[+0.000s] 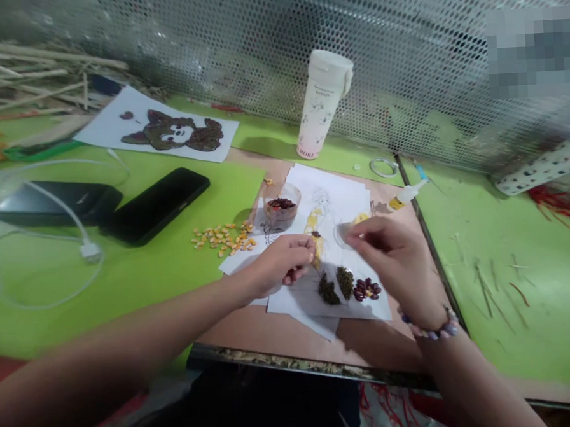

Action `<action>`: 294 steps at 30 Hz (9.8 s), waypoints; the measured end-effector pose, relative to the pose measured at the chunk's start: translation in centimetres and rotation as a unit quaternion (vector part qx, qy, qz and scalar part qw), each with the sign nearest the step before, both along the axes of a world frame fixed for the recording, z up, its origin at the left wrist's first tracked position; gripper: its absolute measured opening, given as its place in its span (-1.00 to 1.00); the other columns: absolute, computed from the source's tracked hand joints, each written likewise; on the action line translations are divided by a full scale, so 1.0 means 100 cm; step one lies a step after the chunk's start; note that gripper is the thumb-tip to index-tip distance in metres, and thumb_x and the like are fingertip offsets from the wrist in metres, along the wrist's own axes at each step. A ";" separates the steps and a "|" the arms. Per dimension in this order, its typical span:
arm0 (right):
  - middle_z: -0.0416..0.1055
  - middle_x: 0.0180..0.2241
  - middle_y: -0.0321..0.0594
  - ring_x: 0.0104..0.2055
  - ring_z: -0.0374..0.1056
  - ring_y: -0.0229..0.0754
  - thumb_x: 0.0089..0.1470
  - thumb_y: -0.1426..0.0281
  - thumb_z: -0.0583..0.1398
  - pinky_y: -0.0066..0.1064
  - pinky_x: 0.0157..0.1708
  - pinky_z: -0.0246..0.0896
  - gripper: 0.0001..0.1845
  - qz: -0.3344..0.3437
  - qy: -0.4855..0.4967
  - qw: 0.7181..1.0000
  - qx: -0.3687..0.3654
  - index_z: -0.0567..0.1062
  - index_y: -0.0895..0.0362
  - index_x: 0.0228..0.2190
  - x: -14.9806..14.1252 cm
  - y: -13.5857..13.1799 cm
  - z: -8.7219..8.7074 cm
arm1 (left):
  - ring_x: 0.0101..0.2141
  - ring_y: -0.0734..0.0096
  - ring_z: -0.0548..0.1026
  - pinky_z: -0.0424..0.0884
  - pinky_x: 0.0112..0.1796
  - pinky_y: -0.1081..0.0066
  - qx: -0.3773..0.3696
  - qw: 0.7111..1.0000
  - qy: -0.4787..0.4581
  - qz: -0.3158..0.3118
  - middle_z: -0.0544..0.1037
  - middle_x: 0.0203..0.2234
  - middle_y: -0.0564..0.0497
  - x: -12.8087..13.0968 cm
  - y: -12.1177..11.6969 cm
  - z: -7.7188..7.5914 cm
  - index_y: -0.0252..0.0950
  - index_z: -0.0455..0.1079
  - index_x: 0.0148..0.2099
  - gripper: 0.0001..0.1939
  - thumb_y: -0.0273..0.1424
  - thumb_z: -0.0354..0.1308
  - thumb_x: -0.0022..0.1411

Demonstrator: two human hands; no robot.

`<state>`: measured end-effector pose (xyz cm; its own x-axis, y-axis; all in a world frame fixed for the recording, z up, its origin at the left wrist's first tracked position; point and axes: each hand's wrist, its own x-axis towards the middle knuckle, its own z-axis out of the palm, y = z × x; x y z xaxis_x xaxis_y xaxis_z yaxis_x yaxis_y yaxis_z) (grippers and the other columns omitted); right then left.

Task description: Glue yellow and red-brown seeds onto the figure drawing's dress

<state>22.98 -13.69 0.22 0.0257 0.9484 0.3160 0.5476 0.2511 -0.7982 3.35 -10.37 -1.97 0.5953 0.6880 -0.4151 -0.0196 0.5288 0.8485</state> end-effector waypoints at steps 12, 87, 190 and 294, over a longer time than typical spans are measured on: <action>0.45 -0.57 -0.25 -0.49 0.34 -0.18 -0.12 0.47 0.27 -0.33 -0.43 0.22 -0.89 -0.096 -0.216 0.967 -0.093 0.62 0.12 -0.46 0.112 0.073 0.012 | -0.74 0.71 0.08 -0.18 -0.72 0.60 -0.081 0.995 -0.061 -0.012 0.12 -0.70 0.19 -0.011 0.014 -0.004 -0.27 0.05 -0.59 -0.77 -0.35 0.08 -0.32; 0.30 -0.67 -0.44 -0.71 0.15 -0.36 0.04 0.27 0.33 -0.48 -0.75 0.00 -0.84 -0.046 0.103 0.986 -0.123 0.53 0.08 -0.34 -0.019 0.012 -0.025 | -0.40 0.23 0.44 0.02 -0.57 0.30 0.669 0.637 0.290 -0.250 0.60 -0.23 -0.09 -0.029 -0.004 -0.010 -0.25 0.37 -0.28 -0.89 -0.48 0.10 0.08; 0.51 -0.52 -0.37 -0.56 0.30 -0.34 -0.13 0.37 0.44 -0.53 -0.62 0.20 -0.79 -0.056 0.136 0.976 -0.160 0.65 -0.01 -0.34 -0.013 0.003 -0.017 | -0.42 0.27 0.47 0.23 -0.55 0.33 0.633 0.652 0.272 -0.316 0.53 -0.38 -0.01 -0.025 -0.008 -0.010 -0.27 0.36 -0.31 -0.95 -0.40 0.14 0.22; -0.12 -0.76 -0.44 -0.71 -0.15 -0.39 -0.06 0.38 0.22 -0.45 -0.70 -0.17 -0.59 0.057 0.444 0.884 -0.134 0.17 0.08 -0.78 -0.062 0.045 -0.018 | -0.47 0.26 0.46 0.24 -0.57 0.27 0.670 0.643 0.229 -0.293 0.52 -0.43 0.02 -0.029 -0.014 -0.010 -0.27 0.37 -0.31 -0.88 -0.33 0.20 0.21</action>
<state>16.76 -9.21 -1.54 0.0507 0.9986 -0.0176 -0.3422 0.0009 -0.9396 0.45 -11.74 -2.94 0.9417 0.3235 0.0922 0.2634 -0.8796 0.3962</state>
